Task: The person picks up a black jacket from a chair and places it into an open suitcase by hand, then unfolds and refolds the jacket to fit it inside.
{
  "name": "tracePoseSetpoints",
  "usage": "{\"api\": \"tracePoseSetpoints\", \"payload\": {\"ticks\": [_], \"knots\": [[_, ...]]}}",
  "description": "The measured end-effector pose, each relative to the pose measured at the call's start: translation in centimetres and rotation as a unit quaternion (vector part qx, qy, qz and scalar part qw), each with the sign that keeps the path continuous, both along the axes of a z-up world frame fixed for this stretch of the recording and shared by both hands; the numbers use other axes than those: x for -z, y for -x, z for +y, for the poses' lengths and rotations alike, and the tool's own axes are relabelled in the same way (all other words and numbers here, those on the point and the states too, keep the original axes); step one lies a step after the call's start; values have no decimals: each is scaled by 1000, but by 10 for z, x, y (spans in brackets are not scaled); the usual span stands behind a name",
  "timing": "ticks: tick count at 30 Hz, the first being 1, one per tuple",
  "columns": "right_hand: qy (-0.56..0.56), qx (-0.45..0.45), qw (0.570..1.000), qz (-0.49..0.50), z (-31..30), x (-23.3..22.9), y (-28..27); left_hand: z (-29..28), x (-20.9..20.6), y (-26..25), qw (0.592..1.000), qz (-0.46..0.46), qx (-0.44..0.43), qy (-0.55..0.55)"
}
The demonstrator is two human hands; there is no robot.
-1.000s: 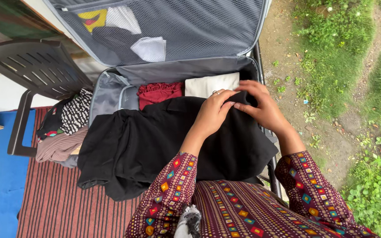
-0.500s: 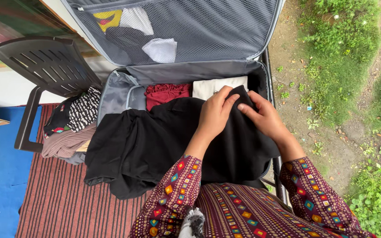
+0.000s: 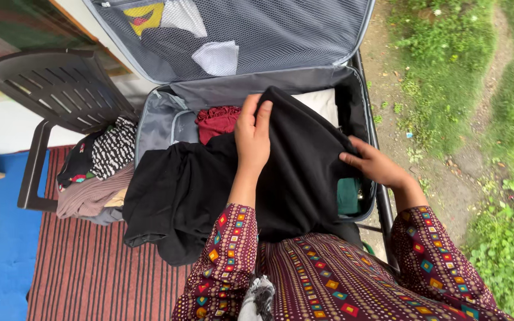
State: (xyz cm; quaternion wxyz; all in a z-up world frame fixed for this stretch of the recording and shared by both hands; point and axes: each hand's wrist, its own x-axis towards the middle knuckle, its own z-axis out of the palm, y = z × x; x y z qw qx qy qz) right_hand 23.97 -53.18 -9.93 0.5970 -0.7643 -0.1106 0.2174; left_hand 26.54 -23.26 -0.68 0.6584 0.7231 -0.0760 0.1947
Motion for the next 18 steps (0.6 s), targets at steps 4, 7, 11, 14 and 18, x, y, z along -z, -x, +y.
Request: {"api": "tracePoseSetpoints", "payload": {"ticks": [4, 7, 11, 14, 18], "knots": [[47, 82, 995, -38, 18, 2, 12, 9, 4, -1, 999, -15, -33, 16], [98, 159, 972, -142, 59, -2, 30, 24, 6, -2, 998, -37, -58, 7], [36, 142, 981, -126, 130, -47, 60, 50, -1, 0, 960, -16, -280, -3], [-12, 62, 995, -76, 156, -96, 81, 72, -15, 5, 930, -101, -352, 38], [-78, 6, 990, -120, 140, -125, 98, 69, -32, 17, 934, -135, -325, 65]]}}
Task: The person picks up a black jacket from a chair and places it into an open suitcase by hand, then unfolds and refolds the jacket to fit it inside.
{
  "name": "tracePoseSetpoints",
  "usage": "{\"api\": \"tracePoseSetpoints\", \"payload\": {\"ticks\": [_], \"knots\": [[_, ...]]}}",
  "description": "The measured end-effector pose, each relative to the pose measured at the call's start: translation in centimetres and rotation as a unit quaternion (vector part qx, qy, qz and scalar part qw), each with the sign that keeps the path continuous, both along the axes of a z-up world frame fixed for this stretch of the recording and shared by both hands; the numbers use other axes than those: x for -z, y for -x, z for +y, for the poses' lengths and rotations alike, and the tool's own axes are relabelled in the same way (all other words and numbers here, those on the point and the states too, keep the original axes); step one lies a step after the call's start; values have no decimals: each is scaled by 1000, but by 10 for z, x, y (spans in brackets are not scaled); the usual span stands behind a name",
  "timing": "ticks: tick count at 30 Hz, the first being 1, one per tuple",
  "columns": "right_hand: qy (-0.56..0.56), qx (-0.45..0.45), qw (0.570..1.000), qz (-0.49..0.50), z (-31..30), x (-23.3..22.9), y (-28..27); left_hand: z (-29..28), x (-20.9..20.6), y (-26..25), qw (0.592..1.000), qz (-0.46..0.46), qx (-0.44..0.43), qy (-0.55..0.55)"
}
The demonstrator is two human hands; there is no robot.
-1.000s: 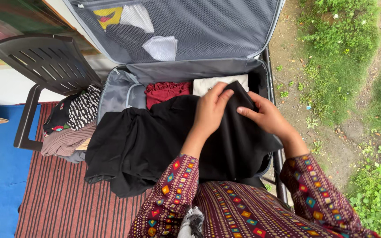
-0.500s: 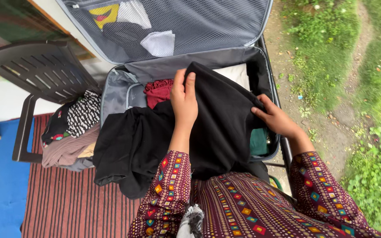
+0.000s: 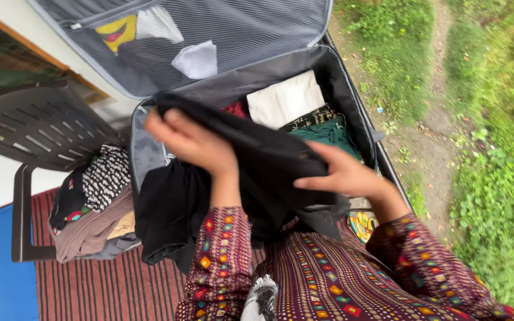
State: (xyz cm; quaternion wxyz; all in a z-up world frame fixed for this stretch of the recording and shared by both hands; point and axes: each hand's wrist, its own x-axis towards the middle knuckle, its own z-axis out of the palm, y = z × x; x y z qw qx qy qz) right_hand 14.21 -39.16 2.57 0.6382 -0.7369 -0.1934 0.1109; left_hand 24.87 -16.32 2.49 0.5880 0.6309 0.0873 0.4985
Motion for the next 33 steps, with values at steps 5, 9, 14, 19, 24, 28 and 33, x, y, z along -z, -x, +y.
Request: {"api": "tracePoseSetpoints", "payload": {"ticks": [5, 9, 14, 19, 24, 28, 33], "knots": [[265, 90, 937, 211, -95, 23, 18, -65, 2, -5, 890, 49, 421, -168], [359, 134, 862, 332, -156, 103, 30, -125, 35, -7, 830, 103, 507, -206], [236, 178, 851, 434, -194, 190, 52, -172, 73, -14, 781, 142, 539, -282], [429, 64, 818, 378, -209, 190, 47, -204, 90, -20, 745, 129, 589, -285], [111, 241, 952, 151, -189, 112, 12, -216, 102, -22, 707, 137, 652, -236], [-19, 290, 955, 67, -164, 91, -24, -225, 111, -27, 694, 169, 646, -269], [40, 288, 954, 76, -168, 110, -46, -224, 117, -26, 704, 204, 625, -268]]}}
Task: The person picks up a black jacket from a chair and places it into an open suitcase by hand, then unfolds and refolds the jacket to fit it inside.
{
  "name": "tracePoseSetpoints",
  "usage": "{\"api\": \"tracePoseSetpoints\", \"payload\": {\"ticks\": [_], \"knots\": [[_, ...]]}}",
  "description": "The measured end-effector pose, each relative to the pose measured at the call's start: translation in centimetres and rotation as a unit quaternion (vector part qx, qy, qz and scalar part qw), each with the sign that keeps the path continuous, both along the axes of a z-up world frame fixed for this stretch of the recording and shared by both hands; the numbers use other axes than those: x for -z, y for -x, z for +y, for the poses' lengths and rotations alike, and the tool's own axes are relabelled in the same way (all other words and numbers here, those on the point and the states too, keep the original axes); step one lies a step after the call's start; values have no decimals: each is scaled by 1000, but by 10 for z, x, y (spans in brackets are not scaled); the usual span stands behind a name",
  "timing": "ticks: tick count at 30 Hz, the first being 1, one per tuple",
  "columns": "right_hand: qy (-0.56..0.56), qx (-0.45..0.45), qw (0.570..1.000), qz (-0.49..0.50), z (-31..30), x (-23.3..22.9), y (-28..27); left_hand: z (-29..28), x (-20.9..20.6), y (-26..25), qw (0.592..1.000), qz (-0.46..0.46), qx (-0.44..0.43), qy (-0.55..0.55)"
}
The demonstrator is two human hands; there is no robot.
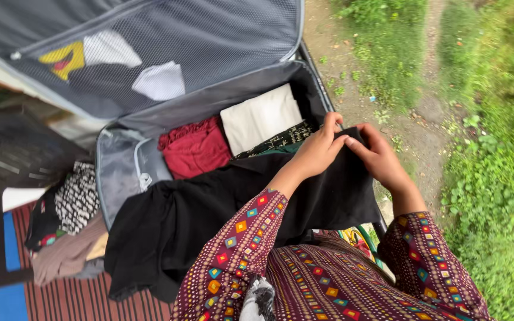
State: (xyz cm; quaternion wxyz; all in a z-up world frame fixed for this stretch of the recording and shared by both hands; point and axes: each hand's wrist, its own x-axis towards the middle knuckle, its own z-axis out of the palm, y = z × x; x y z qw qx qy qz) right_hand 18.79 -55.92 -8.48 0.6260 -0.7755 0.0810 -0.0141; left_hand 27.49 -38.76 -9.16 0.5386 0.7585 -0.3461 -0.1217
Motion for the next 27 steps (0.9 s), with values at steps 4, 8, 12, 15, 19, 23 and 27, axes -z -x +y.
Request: {"api": "tracePoseSetpoints", "payload": {"ticks": [4, 8, 12, 15, 19, 23, 27], "knots": [[-16, 26, 999, 12, -29, 14, 0, 30, 7, 11, 998, -24, -48, 27], [-106, 37, 993, 21, -58, 25, 7, 75, 33, 24, 990, -79, -85, -81], [-216, 48, 974, 41, -68, 38, 8, 100, 63, 39, 978, -79, -145, -129], [-287, 64, 954, 61, -72, 45, 7, 103, 75, 46, 974, -85, -174, -115], [-361, 76, 927, 69, -75, 48, 10, 96, 81, 49, 965, -138, -185, -128], [-390, 65, 916, 71, -73, 52, 13, 80, 83, 52, 951, -106, -147, -249], [-407, 51, 908, 78, -67, 44, 15, 66, 59, 61, 960, -145, -172, -166]]}}
